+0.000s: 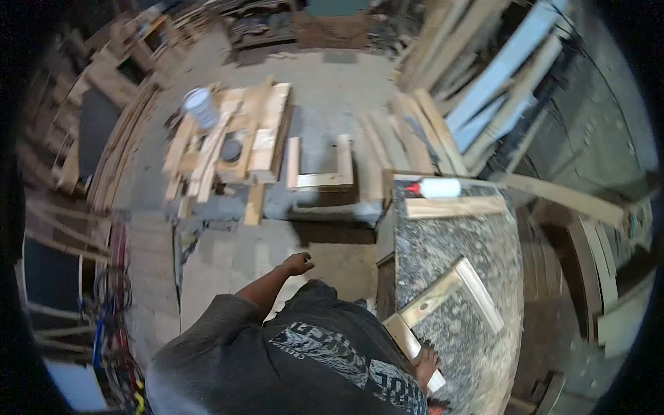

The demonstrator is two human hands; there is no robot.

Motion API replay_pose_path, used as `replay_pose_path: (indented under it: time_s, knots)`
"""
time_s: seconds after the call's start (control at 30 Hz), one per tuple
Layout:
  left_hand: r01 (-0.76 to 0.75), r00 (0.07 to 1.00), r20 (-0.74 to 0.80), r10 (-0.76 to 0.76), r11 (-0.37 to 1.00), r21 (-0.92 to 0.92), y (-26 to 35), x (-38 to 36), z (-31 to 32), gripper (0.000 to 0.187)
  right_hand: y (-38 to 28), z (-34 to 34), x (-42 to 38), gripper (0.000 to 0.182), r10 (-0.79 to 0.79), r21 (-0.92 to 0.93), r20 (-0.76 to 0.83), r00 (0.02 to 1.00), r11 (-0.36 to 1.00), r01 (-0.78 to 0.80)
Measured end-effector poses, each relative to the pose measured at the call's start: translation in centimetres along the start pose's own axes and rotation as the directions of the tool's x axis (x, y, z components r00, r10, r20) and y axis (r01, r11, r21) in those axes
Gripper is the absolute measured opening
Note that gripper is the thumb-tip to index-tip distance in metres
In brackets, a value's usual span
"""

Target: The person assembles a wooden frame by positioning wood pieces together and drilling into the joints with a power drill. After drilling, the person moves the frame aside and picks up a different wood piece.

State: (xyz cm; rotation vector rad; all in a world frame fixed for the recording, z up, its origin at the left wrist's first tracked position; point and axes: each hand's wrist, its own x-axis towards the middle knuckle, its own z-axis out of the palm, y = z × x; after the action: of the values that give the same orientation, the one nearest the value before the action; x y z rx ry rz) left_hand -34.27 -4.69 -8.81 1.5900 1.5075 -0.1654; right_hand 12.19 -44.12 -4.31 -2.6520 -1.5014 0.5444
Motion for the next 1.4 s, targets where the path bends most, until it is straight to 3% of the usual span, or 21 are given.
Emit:
replay_pose_path:
  time_s: [0.1, 0.13, 0.2, 0.33, 0.43, 0.47, 0.5, 0.57, 0.63, 0.7, 0.73, 0.83, 0.9, 0.93, 1.0, 1.1, 1.13, 1.2, 1.23, 1.27, 1.4]
  knots:
    - [0.054, 0.997, -0.063, -0.051, 0.997, 0.06, -3.6, -1.7, 0.6, 0.063, -4.4, -5.9, 2.5, 0.082, 0.128, -0.022, 0.227, 0.965, 0.992, -0.127]
    - [0.11, 0.993, -0.046, -0.107, 0.991, 0.078, -4.4, -2.7, 0.7, 0.062, -4.5, -6.1, 2.8, 0.082, 0.1, -0.023, 0.236, 0.967, 0.995, -0.098]
    - [0.173, 0.985, -0.016, -0.173, 0.978, 0.119, -5.9, -4.1, 0.8, 0.062, -4.5, -6.5, 3.7, 0.075, 0.002, 0.133, -0.052, 0.999, 0.991, 0.004]
    - [0.198, 0.979, 0.02, -0.202, 0.971, 0.131, -9.1, -4.4, 1.2, 0.063, -7.3, -13.2, 4.5, 0.066, -0.134, 0.309, -0.04, 0.99, 0.941, 0.14]
    - [0.196, 0.98, -0.036, -0.194, 0.978, 0.071, -8.7, -4.2, -0.1, 0.063, -9.8, -18.3, 5.6, 0.052, -0.131, 0.319, 0.04, 0.991, 0.941, 0.112]
    - [0.182, 0.981, -0.08, -0.179, 0.983, 0.033, -8.8, -3.5, -0.2, 0.063, -8.6, -18.0, 6.3, 0.054, -0.253, 0.349, -0.036, 0.967, 0.903, 0.25]
    - [0.185, 0.979, -0.085, -0.183, 0.983, 0.015, -8.3, -3.3, -0.5, 0.063, -8.0, -17.8, 7.0, 0.054, -0.268, 0.338, -0.035, 0.963, 0.903, 0.264]
    - [0.151, 0.98, -0.126, -0.154, 0.988, -0.036, -6.1, -3.6, -2.5, 0.063, -7.9, -18.0, 8.3, 0.045, -0.215, 0.717, -0.109, 0.97, 0.659, 0.227]
    - [0.143, 0.976, -0.152, -0.155, 0.986, -0.086, -6.4, -2.4, -3.0, 0.063, -9.6, -21.3, 9.0, 0.038, -0.176, 0.724, -0.044, 0.983, 0.673, 0.153]
    - [0.058, 0.978, -0.192, -0.084, 0.989, -0.136, -7.2, -1.2, -3.7, 0.062, -6.8, -22.2, 11.6, 0.043, -0.197, 0.696, 0.026, 0.98, 0.707, 0.124]
    - [0.082, 0.977, -0.181, -0.11, 0.985, -0.155, -6.3, -2.7, -5.4, 0.062, -13.5, -27.7, 8.6, 0.066, -0.02, 0.539, 0.185, 0.983, 0.838, -0.084]
    - [0.07, 0.977, -0.185, -0.103, 0.982, -0.178, -11.6, -1.6, -6.1, 0.057, -17.0, -30.1, 8.3, 0.065, -0.142, 0.578, 0.112, 0.984, 0.814, 0.051]
    - [0.134, 0.968, -0.18, -0.174, 0.968, -0.213, -16.7, -1.5, -6.7, 0.061, -23.3, -32.0, 6.5, 0.058, -0.138, 0.586, -0.019, 0.99, 0.801, 0.123]
    - [0.182, 0.964, -0.142, -0.226, 0.946, -0.269, -18.4, -2.6, -7.9, 0.062, -25.2, -32.8, 6.6, 0.059, -0.17, 0.544, -0.004, 0.985, 0.827, 0.145]
    - [0.219, 0.947, -0.193, -0.258, 0.955, -0.201, -24.8, -3.1, -8.2, 0.061, -29.6, -34.1, 6.9, 0.058, -0.217, 0.467, -0.005, 0.976, 0.862, 0.194]
    - [0.392, 0.889, -0.142, -0.435, 0.884, -0.253, -32.9, -4.7, -10.5, 0.066, -37.6, -34.7, 8.3, 0.053, -0.301, 0.519, 0.006, 0.954, 0.816, 0.254]
    - [0.42, 0.869, -0.148, -0.472, 0.863, -0.282, -34.9, -5.5, -11.8, 0.066, -40.3, -34.2, 9.3, 0.053, -0.3, 0.518, 0.005, 0.954, 0.817, 0.254]
    - [0.465, 0.83, -0.161, -0.534, 0.822, -0.328, -37.8, -7.5, -14.6, 0.065, -45.1, -31.5, 12.1, 0.05, -0.4, 0.708, -0.102, 0.911, 0.614, 0.349]
    - [0.469, 0.815, -0.173, -0.554, 0.804, -0.364, -38.9, -8.5, -16.2, 0.064, -47.2, -30.7, 13.5, 0.051, -0.458, 0.72, -0.089, 0.884, 0.584, 0.375]
    - [0.469, 0.817, -0.175, -0.55, 0.809, -0.354, -40.0, -9.3, -17.6, 0.064, -50.1, -30.3, 14.4, 0.051, -0.467, 0.663, -0.041, 0.884, 0.649, 0.374]
    - [0.343, 0.73, -0.365, -0.578, 0.772, -0.536, -42.8, -10.5, -19.8, 0.06, -58.7, -26.1, 20.7, 0.059, -0.635, 0.658, 0.052, 0.771, 0.602, 0.452]
